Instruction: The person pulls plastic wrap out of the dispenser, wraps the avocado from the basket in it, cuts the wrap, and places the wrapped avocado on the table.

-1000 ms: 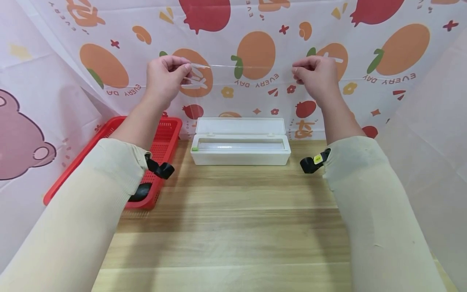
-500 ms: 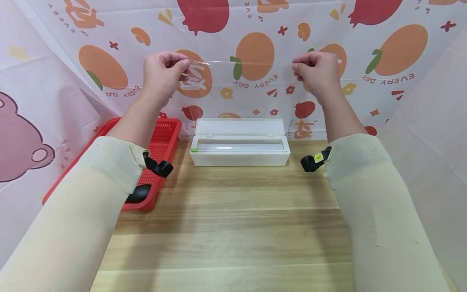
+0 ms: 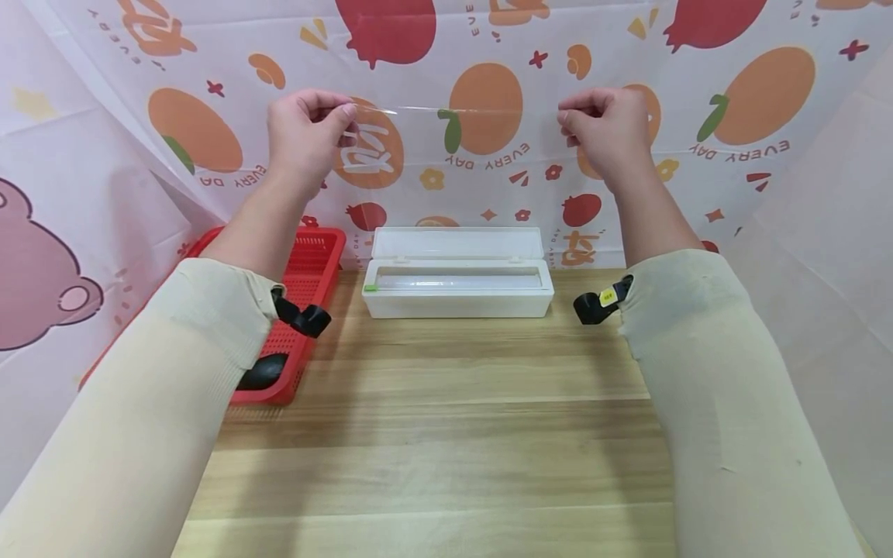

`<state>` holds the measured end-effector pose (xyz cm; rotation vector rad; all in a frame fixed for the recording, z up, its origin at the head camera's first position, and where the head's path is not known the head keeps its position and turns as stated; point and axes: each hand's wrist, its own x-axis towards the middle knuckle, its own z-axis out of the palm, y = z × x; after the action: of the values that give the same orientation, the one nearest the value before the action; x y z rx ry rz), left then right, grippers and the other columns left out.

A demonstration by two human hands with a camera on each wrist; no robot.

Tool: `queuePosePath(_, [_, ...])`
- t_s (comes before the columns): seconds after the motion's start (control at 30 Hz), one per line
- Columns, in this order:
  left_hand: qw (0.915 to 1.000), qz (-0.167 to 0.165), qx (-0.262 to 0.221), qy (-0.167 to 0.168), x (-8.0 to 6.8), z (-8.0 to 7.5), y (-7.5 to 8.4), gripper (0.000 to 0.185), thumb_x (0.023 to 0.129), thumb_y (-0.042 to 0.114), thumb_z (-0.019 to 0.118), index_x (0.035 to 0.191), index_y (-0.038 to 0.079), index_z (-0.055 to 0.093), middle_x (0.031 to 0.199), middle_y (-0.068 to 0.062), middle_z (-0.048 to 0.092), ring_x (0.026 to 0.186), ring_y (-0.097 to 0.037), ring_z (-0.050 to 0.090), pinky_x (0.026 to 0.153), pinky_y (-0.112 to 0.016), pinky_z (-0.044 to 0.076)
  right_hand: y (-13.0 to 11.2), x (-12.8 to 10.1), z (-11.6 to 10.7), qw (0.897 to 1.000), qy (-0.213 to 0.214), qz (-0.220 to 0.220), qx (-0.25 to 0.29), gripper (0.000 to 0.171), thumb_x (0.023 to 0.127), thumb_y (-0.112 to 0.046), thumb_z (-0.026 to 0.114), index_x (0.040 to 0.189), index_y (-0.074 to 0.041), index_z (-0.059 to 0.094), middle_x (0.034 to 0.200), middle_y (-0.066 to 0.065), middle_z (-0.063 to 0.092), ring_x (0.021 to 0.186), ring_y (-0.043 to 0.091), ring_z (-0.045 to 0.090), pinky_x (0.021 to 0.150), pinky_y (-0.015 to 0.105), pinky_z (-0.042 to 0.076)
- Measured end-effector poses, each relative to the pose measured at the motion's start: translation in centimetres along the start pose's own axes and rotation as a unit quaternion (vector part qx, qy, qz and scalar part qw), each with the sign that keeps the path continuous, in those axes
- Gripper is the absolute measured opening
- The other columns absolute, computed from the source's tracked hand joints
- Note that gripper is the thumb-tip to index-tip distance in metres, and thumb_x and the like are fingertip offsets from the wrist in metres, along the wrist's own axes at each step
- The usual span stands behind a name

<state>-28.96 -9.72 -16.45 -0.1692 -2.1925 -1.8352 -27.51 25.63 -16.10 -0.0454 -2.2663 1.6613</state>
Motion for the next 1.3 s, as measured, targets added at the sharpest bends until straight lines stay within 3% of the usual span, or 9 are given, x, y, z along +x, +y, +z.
queuePosePath(0.37, [0.9999,0.008,-0.008,0.004,-0.1,-0.1,0.9,0.026,0.092,0.021,0.067,0.115,0.009,0.071,0.105,-0.006,0.066,0.091,-0.016,0.063,0.087,-0.025,0.055,-0.7,-0.3,-0.4,1.000,0.002,-0.001,0.002,0.029,0.086,-0.030,0.073,0.111,-0.015,0.076,0.102,-0.003,0.065,0.088,0.011,0.065,0.076,0.012,0.053])
queuePosePath(0.63, [0.9994,0.027,-0.018,0.009,-0.3,-0.2,1.4,0.025,0.093,0.019,0.067,0.114,0.007,0.071,0.102,-0.006,0.066,0.089,-0.014,0.062,0.087,-0.025,0.054,-1.3,-0.4,-0.6,1.000,0.006,-0.012,-0.006,0.029,0.087,-0.030,0.073,0.111,-0.014,0.075,0.102,-0.004,0.065,0.088,0.010,0.064,0.086,0.016,0.053])
queuePosePath(0.9, [0.9986,0.043,-0.027,0.013,-0.9,-0.1,2.0,0.022,0.093,0.018,0.067,0.111,0.008,0.072,0.101,-0.005,0.066,0.088,-0.012,0.063,0.088,-0.024,0.054,-1.7,-0.5,-0.7,1.000,0.013,-0.016,0.008,0.037,0.079,-0.036,0.077,0.109,-0.015,0.076,0.102,-0.004,0.066,0.088,0.010,0.065,0.085,0.014,0.052])
queuePosePath(1.3, [0.9976,0.056,-0.034,0.020,-1.3,-0.3,2.9,0.021,0.093,0.016,0.066,0.111,0.006,0.072,0.094,0.000,0.064,0.087,-0.011,0.062,0.089,-0.024,0.054,-2.3,-0.7,-0.7,0.999,0.021,-0.040,0.012,0.033,0.083,-0.033,0.076,0.109,-0.013,0.076,0.099,-0.004,0.066,0.086,0.009,0.064,0.087,0.016,0.052])
